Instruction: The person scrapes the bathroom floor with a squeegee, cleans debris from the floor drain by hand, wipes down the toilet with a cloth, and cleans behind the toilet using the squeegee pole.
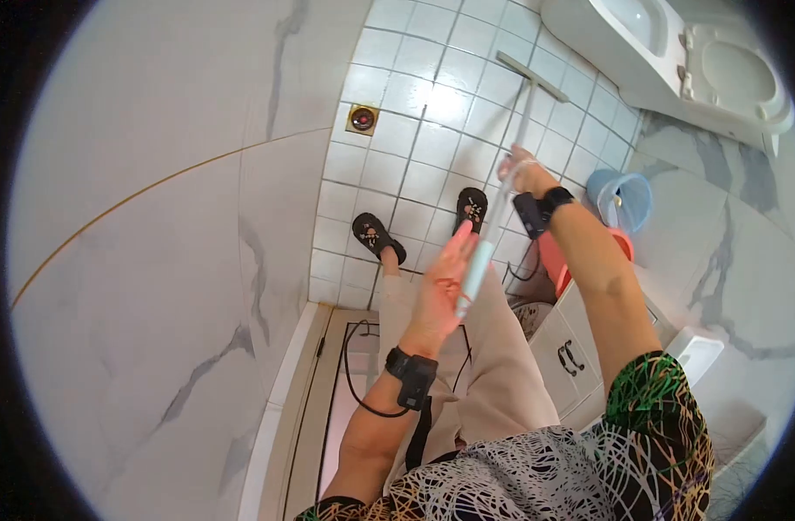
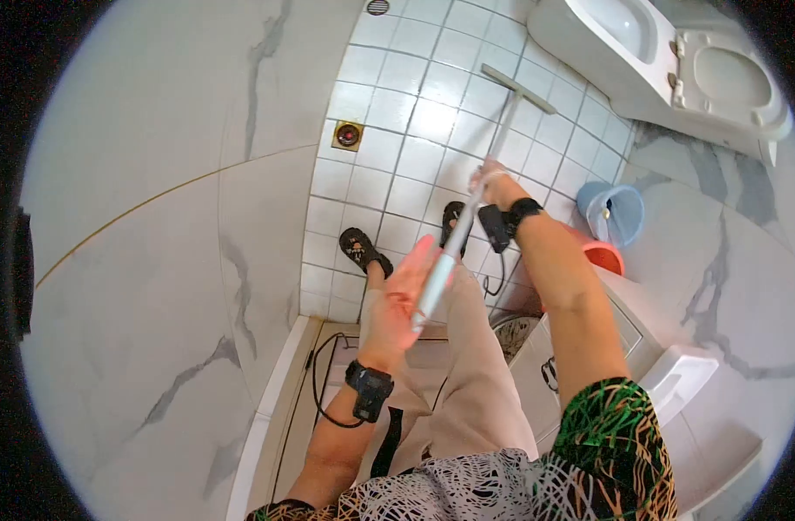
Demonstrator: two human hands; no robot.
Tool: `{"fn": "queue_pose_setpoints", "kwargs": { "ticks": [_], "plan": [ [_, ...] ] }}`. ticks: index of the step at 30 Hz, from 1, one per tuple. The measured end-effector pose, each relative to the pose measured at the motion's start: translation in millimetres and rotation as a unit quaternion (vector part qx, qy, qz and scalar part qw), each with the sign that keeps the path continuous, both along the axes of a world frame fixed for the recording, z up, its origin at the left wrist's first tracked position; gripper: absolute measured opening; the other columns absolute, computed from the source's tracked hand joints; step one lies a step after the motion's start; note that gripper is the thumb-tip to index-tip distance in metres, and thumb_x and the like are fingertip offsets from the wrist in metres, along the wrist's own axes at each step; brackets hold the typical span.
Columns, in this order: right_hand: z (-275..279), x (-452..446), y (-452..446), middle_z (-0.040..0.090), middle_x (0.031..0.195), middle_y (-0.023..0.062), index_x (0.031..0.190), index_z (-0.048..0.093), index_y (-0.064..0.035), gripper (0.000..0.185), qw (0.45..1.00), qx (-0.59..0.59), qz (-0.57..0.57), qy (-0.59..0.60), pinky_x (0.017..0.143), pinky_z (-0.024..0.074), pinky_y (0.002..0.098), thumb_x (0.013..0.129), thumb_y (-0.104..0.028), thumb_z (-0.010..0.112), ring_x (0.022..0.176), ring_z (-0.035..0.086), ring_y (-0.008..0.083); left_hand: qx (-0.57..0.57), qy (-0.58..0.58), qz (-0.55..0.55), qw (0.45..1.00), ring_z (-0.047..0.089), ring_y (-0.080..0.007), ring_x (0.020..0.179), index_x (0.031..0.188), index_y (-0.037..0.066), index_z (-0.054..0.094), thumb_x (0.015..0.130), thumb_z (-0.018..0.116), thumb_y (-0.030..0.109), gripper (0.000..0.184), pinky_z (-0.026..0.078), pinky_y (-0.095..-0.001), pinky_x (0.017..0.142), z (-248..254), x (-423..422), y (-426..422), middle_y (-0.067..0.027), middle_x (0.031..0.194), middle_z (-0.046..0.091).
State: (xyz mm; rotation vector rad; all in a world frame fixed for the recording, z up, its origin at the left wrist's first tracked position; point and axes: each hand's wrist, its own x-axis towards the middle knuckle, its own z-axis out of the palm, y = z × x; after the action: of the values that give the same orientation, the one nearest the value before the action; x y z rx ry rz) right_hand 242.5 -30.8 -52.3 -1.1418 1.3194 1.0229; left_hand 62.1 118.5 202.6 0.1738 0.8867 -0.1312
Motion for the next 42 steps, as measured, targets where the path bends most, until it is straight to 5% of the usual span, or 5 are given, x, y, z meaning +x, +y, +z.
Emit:
{"fn": "queue_pose_setpoints", "kwargs": {
  "ticks": [2,6,13,35,42],
  "plan": [
    [-35.2,-12.8,12.3,0.037,0.058,0.0044,0.079,0.035,-0.0121,0.029,0.99,-0.036,0.086,-0.102,0.04,0.0385,0.0343,0.095,-0.035,0.04,0.044,0.04,0.0187,0.037,-0.005,0.05,0.998,0.032,-0.0346,0.13,0.125,-0.004,0.041,0.085,0.052,0.017,0.046,0.023,-0.0418,0.111,3.3,-0.7,14.1,-0.0192,0.142,0.03],
    [-14.7,-41.8,52.9,0.064,0.073,0.0085,0.066,0.066,-0.0167,0.011,0.29,-0.015,0.797,-0.53,0.062,0.0479,0.0344,0.062,-0.022,0.076,0.074,0.063,0.0236,0.153,0.02,0.155,0.976,0.026,-0.0419,0.131,0.096,-0.004,0.054,0.075,0.055,0.015,0.028,0.011,-0.0505,0.113,22.0,-30.3,40.2,-0.0263,0.137,0.032],
    [51.8,-103.1,197.3,0.067,0.085,0.0086,0.081,0.069,-0.0134,0.022,0.362,0.051,0.831,-0.419,0.069,0.0525,0.0331,0.062,-0.023,0.074,0.081,0.065,0.0254,0.21,0.057,0.336,0.916,0.019,-0.0569,0.126,0.064,-0.003,0.043,0.064,0.046,0.004,0.008,0.004,-0.0668,0.107,101.6,-52.2,128.9,-0.0206,0.093,0.042],
    [43.9,-216.3,384.9,0.063,0.069,0.0019,0.076,0.068,-0.0123,0.017,0.611,0.043,0.78,-0.13,0.055,0.0478,0.0307,0.074,-0.029,0.07,0.058,0.061,0.0156,0.342,0.153,0.301,0.877,0.005,-0.0556,0.13,0.062,-0.001,0.033,0.058,0.045,-0.004,0.013,-0.006,-0.0668,0.106,160.6,-83.8,210.7,-0.0332,0.119,0.039],
    [84.2,-219.4,336.0,0.063,0.07,0.0021,0.077,0.07,-0.0135,0.011,0.453,0.066,0.841,-0.289,0.06,0.0481,0.0357,0.071,-0.022,0.068,0.069,0.063,0.0196,0.403,0.097,0.027,0.91,0.013,-0.046,0.134,0.097,-0.017,0.056,0.078,0.046,0.015,0.039,0.01,-0.0585,0.11,171.6,-130.4,206.1,-0.0335,0.14,0.023]
  ]
}}
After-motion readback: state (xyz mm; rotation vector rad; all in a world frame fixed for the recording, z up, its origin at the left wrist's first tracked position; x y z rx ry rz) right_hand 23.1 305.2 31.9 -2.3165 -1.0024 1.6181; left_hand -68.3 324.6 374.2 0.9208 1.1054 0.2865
